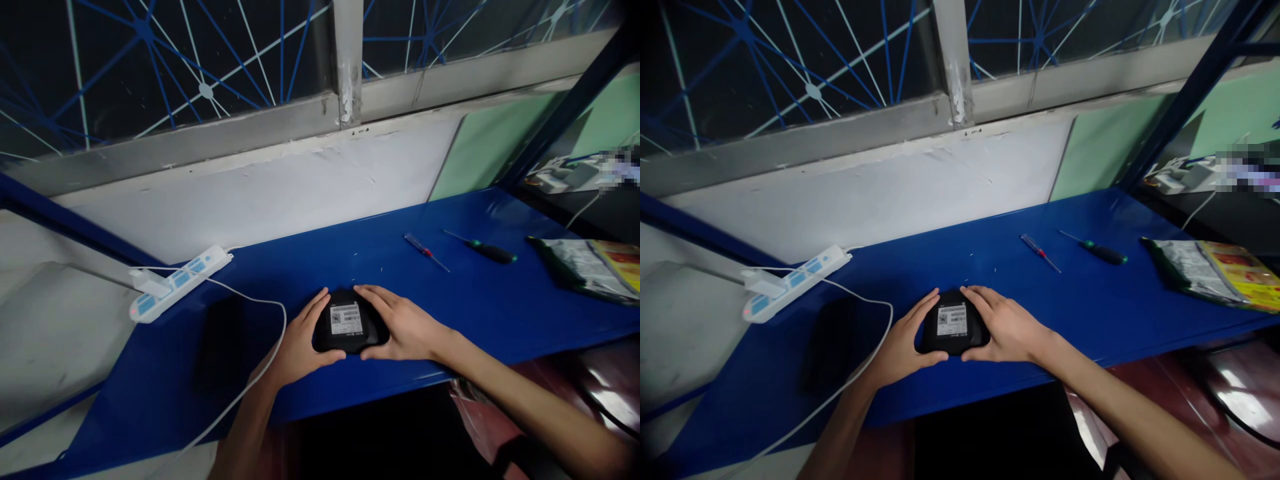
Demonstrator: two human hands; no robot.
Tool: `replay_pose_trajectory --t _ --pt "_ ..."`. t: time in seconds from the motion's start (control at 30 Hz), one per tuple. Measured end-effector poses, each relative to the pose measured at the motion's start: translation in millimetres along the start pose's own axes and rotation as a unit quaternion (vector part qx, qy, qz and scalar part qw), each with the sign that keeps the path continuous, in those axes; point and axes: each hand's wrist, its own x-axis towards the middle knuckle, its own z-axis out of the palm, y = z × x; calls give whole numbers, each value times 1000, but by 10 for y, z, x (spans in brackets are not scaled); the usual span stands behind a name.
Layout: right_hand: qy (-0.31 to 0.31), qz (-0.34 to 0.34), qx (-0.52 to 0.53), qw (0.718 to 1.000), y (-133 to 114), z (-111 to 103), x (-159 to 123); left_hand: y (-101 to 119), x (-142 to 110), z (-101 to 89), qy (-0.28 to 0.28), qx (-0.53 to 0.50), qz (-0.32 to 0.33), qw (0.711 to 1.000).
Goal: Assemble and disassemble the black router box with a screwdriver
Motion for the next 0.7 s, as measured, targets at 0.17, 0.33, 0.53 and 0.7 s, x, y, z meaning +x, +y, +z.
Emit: replay_pose_trajectory --t 0.17,0.33,0.53,0.7 --pt "-41 30 2 999 -60 -21 30 -26 -11 17 16 9 9 1000" --pt "-20 19 6 1000 -43 -1 5 -1 -11 43 1 20 -6 1000" --pt "1 45 32 998 -30 34 -51 24 5 58 -1 31 -2 1000" --pt "-15 64 38 997 -63 19 -42 78 24 20 -24 7 -38 999"
